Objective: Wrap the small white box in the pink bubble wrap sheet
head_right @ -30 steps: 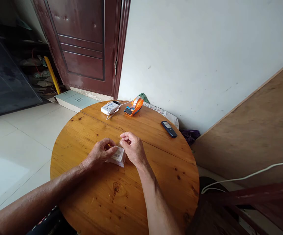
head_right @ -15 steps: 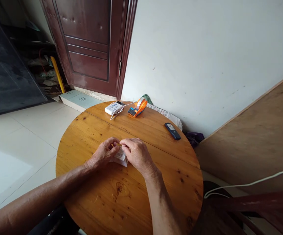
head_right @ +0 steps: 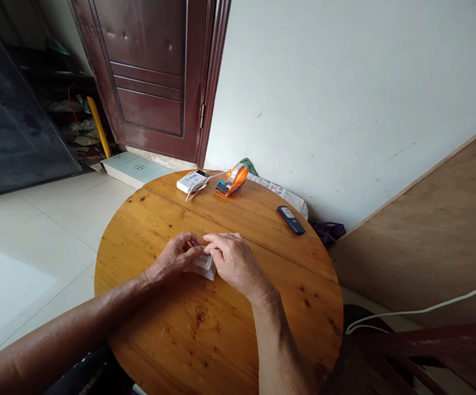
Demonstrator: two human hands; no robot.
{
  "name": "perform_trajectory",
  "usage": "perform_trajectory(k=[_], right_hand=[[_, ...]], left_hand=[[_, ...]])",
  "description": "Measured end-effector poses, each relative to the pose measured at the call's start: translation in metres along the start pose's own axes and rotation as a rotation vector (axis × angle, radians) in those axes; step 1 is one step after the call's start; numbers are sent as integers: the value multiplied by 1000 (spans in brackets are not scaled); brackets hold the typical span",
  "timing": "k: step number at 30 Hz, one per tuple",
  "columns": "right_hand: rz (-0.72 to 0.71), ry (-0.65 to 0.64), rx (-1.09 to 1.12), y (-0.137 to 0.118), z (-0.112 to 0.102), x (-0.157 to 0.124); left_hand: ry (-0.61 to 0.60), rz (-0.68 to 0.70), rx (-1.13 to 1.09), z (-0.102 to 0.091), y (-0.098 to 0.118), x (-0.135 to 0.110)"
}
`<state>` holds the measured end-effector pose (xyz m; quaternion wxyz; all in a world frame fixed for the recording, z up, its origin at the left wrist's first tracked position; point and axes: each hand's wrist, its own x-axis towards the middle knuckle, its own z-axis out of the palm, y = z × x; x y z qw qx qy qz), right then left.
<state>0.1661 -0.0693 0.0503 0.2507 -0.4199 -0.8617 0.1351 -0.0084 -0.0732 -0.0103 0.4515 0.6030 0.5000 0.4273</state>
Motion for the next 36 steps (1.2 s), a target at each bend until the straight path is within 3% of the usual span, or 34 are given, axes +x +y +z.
perform_trajectory(k=[4, 8, 15, 18, 24, 31, 36], right_hand=[[120, 83, 57, 3, 0, 3], [40, 17, 127, 9, 2, 3], [-54, -107, -274, -12, 3, -3], [-62, -108, -333, -21, 2, -3], [-63, -57, -221, -11, 6, -1], [12, 60, 142, 3, -8, -1], [-8, -31, 83, 10, -1, -3]], left_hand=[[16, -17, -2, 2, -7, 2], [25, -4, -7, 3, -8, 2], [14, -28, 86, 2, -2, 4], [15, -29, 88, 2, -3, 4], [28, 7, 71, 3, -8, 4], [44, 16, 53, 1, -6, 1], [57, -1, 44, 2, -3, 0]])
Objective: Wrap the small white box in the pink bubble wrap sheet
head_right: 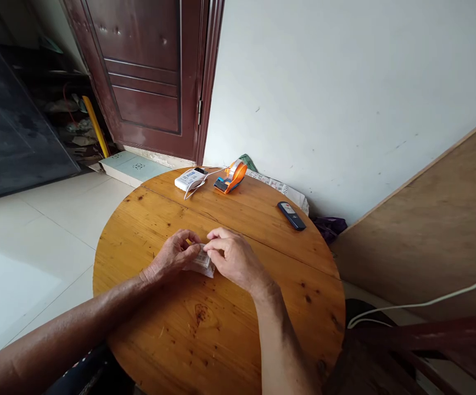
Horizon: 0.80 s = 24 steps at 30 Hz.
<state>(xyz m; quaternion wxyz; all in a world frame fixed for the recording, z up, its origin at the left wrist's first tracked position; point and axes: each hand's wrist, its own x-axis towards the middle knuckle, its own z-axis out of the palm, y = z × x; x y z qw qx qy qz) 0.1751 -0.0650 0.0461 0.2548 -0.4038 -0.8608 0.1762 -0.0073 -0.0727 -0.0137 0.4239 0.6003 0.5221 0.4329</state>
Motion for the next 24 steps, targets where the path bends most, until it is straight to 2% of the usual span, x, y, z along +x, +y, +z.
perform_trajectory(k=[5, 8, 17, 24], right_hand=[[-37, -34, -248, -10, 9, 0], [-62, -42, -319, -17, 8, 0], [-33, -16, -192, -6, 11, 1], [-45, 11, -115, 0, 15, 2]], left_hand=[[50, 16, 25, 2, -1, 1], [48, 1, -14, 3, -1, 1], [-17, -16, -25, 3, -6, 3], [0, -15, -55, 1, 0, 2]])
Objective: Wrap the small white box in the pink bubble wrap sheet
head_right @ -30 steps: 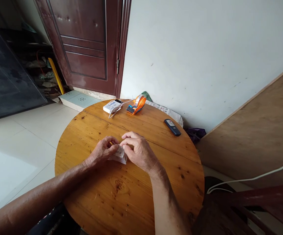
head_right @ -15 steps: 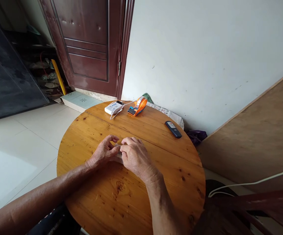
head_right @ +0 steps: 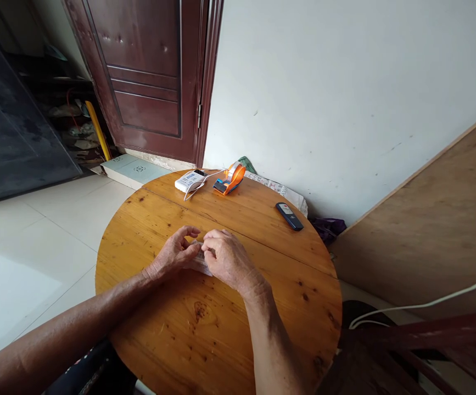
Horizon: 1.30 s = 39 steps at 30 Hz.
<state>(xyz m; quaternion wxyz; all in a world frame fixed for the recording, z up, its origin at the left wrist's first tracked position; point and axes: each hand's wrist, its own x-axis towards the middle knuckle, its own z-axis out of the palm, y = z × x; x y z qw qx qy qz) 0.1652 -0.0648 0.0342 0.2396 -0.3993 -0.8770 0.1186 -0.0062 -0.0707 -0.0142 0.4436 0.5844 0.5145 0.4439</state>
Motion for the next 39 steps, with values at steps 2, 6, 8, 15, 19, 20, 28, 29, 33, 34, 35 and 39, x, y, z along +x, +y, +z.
perform_trajectory(k=[2, 6, 8, 15, 19, 20, 28, 29, 33, 34, 35, 39], right_hand=[[5, 8, 19, 1, 1, 0], [9, 24, 72, 3, 2, 2], [5, 35, 108, 2, 0, 3], [59, 168, 261, -1, -16, 5], [140, 182, 313, 4, -20, 4], [183, 168, 320, 7, -19, 4], [539, 91, 370, 36, 18, 7], [569, 99, 390, 38, 24, 9], [643, 147, 473, 39, 37, 17], [650, 158, 509, 38, 38, 19], [653, 164, 552, 36, 39, 20], [617, 216, 690, 29, 37, 24]], left_hand=[[3, -24, -33, -2, 4, -2], [-33, -92, -214, -4, 5, -4], [-45, -113, -315, -4, 3, -3], [-59, -155, -394, -3, 2, -1], [-66, -174, -386, -4, 5, -2], [-61, -180, -374, -4, 4, -2], [19, -100, -100, -5, 4, -4], [19, -92, -74, -5, 6, -5], [31, -69, -46, -5, 14, -6], [27, -76, -54, -4, 14, -6], [16, -89, -64, -4, 14, -5], [-29, -129, -95, -3, 11, -5]])
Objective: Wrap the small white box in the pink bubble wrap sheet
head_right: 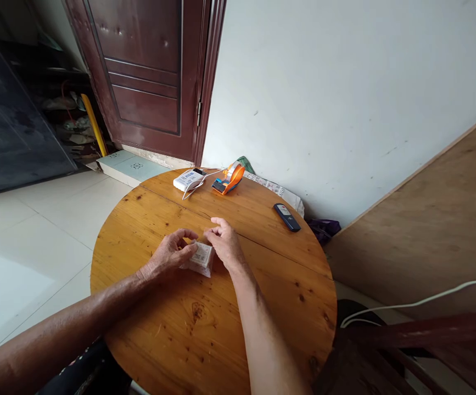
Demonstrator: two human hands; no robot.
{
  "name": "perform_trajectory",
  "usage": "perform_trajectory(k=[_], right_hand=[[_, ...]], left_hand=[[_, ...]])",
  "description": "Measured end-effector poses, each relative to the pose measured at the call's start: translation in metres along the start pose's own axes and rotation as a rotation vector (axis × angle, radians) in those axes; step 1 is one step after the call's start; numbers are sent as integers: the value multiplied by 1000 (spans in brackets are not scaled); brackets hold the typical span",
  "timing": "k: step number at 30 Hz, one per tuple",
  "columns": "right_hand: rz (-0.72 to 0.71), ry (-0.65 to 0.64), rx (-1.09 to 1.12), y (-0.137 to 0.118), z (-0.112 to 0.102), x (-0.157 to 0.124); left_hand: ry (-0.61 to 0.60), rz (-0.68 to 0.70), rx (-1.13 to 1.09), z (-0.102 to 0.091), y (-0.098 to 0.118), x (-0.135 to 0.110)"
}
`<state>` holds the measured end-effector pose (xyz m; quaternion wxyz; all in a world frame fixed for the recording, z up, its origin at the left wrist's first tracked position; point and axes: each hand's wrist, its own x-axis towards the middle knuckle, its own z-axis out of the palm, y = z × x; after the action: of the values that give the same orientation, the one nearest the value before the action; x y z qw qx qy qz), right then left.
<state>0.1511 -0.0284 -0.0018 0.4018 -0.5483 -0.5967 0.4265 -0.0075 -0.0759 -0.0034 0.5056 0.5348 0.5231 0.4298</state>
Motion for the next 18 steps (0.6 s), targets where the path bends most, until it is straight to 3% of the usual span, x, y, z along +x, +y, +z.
perform_trajectory(k=[9, 18], right_hand=[[-207, -35, -173, -19, -17, -14], [-532, -105, -662, -43, -15, -36]], left_hand=[[-36, 46, -50, 0, -8, 3], [-71, 67, -92, 0, -7, 5]])
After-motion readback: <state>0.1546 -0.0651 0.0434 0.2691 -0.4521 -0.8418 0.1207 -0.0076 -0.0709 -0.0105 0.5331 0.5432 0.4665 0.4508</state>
